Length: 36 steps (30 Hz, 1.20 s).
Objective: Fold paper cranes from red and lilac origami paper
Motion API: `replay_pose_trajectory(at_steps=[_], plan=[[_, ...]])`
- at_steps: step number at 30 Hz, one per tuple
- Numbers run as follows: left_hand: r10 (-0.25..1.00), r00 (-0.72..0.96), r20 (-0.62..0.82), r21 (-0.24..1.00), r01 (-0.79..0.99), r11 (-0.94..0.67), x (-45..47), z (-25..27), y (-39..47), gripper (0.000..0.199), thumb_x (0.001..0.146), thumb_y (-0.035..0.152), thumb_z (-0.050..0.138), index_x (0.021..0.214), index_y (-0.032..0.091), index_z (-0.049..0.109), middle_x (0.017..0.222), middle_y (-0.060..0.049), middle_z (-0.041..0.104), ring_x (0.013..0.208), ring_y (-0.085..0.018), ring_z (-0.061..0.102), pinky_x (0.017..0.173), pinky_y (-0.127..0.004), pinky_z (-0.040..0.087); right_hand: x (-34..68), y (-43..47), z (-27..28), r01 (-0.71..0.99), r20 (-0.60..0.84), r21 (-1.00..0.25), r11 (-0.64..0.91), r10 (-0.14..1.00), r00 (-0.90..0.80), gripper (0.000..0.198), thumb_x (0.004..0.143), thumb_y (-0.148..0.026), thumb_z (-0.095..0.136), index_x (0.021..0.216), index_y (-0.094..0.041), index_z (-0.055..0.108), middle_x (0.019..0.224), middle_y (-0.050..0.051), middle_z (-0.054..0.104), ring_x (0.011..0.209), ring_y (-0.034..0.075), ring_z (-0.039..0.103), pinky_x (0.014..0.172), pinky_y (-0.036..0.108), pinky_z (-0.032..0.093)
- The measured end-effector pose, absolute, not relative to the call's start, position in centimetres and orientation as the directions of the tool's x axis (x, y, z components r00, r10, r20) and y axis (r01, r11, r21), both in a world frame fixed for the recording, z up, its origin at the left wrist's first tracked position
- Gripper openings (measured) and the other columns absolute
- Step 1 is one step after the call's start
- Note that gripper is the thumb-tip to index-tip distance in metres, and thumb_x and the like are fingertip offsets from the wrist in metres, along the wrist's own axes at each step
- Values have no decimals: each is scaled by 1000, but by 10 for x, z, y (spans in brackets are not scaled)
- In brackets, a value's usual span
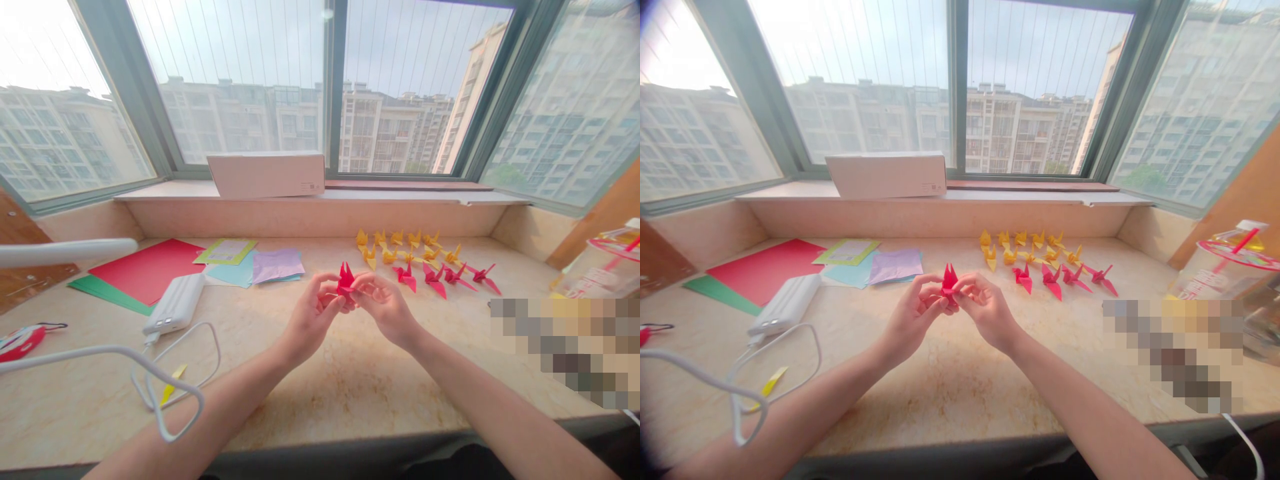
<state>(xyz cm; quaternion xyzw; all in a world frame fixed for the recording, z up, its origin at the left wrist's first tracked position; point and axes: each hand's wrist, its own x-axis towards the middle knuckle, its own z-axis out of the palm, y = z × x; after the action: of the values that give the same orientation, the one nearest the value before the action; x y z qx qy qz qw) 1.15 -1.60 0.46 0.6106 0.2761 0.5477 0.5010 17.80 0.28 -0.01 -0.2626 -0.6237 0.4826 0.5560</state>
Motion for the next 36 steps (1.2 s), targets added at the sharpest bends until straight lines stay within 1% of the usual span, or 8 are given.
replay_pose_trajectory(at_steps=[3, 6, 13, 16, 20, 23, 28, 36], plan=[[891, 224, 395, 917, -157, -366, 11, 6, -16, 18, 88, 28, 66, 99, 17, 58, 88, -4, 72, 77, -16, 70, 73, -29, 53, 179, -2, 5, -183, 469, -882, 433, 843, -264, 7, 82, -30, 69, 81, -22, 69, 104, 4, 60, 86, 18, 64, 76, 33, 54], [901, 201, 384, 923, -107, -369, 10, 9, -18, 13, 87, 27, 66, 92, 16, 62, 80, -3, 71, 75, -16, 69, 74, -29, 53, 182, -5, 9, -121, 460, -888, 445, 843, -278, 12, 85, -30, 64, 83, -22, 72, 105, 5, 60, 92, 20, 64, 79, 34, 54], [903, 204, 377, 923, -160, -349, 10, 11, -21, 21, 90, 35, 62, 92, 14, 64, 82, -5, 71, 75, -16, 67, 74, -30, 55, 182, -2, 3, -46, 466, -881, 470, 849, -248, 14, 85, -33, 68, 90, -21, 73, 109, 7, 61, 101, 22, 62, 86, 36, 52], [918, 169, 360, 925, -190, -328, 11, 10, -19, 20, 85, 30, 70, 93, 16, 58, 79, -3, 72, 70, -16, 68, 69, -29, 54, 179, -1, 0, -98, 479, -878, 469, 850, -219, 22, 83, -34, 72, 102, -23, 68, 103, 6, 65, 95, 21, 64, 83, 37, 53], [937, 142, 320, 930, -235, -282, 12, 10, -17, 36, 83, 28, 72, 112, 19, 51, 84, -5, 76, 70, -17, 70, 69, -30, 54, 177, 0, 0, -189, 460, -884, 428, 868, -187, 46, 80, -31, 76, 120, -27, 55, 92, 2, 70, 88, 19, 67, 83, 37, 54], [942, 142, 305, 940, -204, -274, 11, 11, -17, 35, 83, 28, 71, 112, 16, 56, 86, -7, 77, 77, -20, 72, 73, -31, 55, 177, 0, 3, -173, 447, -891, 420, 878, -171, 47, 78, -29, 77, 120, -25, 56, 88, 2, 72, 88, 20, 69, 87, 38, 53], [916, 173, 363, 928, -158, -338, 8, 14, -18, 21, 82, 28, 72, 99, 14, 69, 95, -9, 77, 93, -23, 72, 85, -33, 54, 177, -3, 5, -169, 425, -899, 404, 899, -109, 44, 74, -31, 81, 113, -24, 62, 85, 3, 75, 86, 21, 70, 87, 39, 53], [928, 140, 345, 930, -180, -319, 10, 12, -17, 22, 82, 29, 72, 97, 13, 70, 93, -8, 76, 83, -20, 72, 78, -32, 57, 175, -2, 3, -169, 427, -899, 404, 896, -126, 45, 77, -33, 78, 117, -25, 59, 89, 2, 72, 87, 20, 68, 84, 38, 55]])
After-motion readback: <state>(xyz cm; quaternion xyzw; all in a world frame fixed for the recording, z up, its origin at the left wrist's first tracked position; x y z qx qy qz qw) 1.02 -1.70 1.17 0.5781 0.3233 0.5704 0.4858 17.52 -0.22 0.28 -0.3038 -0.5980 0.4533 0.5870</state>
